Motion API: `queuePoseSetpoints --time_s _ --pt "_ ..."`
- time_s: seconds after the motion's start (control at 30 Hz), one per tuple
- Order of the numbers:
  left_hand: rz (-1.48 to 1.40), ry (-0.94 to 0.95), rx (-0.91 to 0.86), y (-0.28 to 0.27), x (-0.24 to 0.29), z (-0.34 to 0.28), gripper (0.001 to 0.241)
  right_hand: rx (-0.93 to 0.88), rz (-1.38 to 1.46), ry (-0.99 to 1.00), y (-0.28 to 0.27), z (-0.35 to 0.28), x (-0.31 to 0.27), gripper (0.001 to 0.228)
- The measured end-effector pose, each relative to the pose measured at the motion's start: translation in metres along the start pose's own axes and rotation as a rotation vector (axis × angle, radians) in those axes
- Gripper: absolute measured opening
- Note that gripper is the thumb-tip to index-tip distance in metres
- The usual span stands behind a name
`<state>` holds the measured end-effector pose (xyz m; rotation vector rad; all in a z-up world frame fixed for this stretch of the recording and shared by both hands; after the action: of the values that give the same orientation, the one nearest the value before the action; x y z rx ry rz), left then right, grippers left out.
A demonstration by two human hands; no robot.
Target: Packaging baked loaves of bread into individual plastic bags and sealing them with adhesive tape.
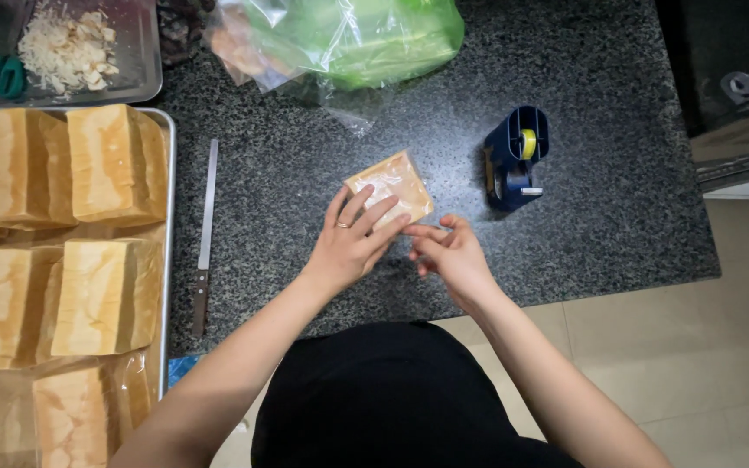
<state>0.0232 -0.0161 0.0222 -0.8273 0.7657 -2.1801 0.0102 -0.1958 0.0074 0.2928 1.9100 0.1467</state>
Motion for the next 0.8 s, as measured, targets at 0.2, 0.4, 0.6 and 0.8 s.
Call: queuePoseSetpoints --time_s 0.2,0.4,0.6,0.8 --pt "0.054 0.054 -0.061 0.009 -0.007 -0.01 0.034 0.0 0.201 0.138 0.002 -0.002 -0.005 0.051" --pt "0.182 0.0 -0.042 0.002 0.011 -0.007 0.036 0.091 0.183 0.216 -0.026 -0.008 -0.003 0.05" --pt "0.274 -0.061 -0.051 -0.004 0.043 -0.002 0.024 0.195 0.183 0.284 -0.058 -0.014 0.013 0.044" --pt "0.296 -0.295 -0.338 -0.002 0.031 0.079 0.12 0.253 0.318 0.454 -0.094 0.001 0.071 0.028"
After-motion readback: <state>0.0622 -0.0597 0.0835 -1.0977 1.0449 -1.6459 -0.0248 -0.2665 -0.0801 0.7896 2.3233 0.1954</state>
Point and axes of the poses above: each hand's wrist, its own z-axis towards the middle knuckle, its own y-axis out of the palm, x = y × z, the point moved 6 cm from there along z, towards the middle knuckle, and after that the axes turned 10 degrees about -y, right-handed, at the moved point
